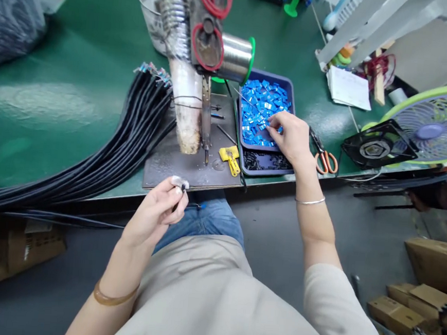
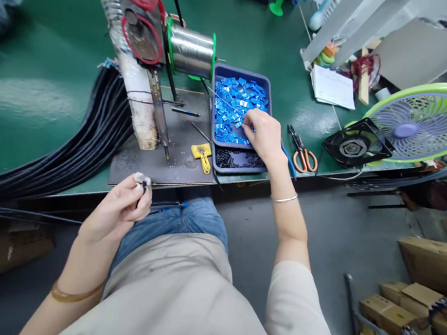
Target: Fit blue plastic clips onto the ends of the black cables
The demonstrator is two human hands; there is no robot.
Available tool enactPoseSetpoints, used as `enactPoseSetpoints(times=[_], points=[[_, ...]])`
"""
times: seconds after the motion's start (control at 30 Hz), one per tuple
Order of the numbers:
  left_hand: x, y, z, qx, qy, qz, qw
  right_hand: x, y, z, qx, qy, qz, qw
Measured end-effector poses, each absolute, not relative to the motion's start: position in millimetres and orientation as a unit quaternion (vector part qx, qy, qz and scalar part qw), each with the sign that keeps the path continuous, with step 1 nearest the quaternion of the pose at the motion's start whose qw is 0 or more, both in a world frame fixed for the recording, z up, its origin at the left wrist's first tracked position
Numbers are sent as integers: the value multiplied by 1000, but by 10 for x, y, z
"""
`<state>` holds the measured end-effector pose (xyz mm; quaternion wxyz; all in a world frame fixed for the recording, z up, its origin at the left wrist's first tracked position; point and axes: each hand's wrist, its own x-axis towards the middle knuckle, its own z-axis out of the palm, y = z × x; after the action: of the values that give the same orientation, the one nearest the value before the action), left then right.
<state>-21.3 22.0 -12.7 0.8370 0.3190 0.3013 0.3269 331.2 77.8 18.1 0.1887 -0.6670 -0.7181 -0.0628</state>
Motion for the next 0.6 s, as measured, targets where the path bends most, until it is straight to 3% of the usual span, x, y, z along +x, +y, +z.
enactPoseSetpoints(times=[0.23,0.4,0.5,0.6], points=[[-32,180,-42,312,320,393,804,3291,790,217,-663,-709,-86,225],[61,210,-43,344,319,401,787,2945,446,319,-658,-627,-88,408],[125,223,-34,369,323,412,768,2466,96,353,-608,-583,-8,538],[195,211,-14,412,349,429,724,1997,-183,276,-567,-604,68,556]])
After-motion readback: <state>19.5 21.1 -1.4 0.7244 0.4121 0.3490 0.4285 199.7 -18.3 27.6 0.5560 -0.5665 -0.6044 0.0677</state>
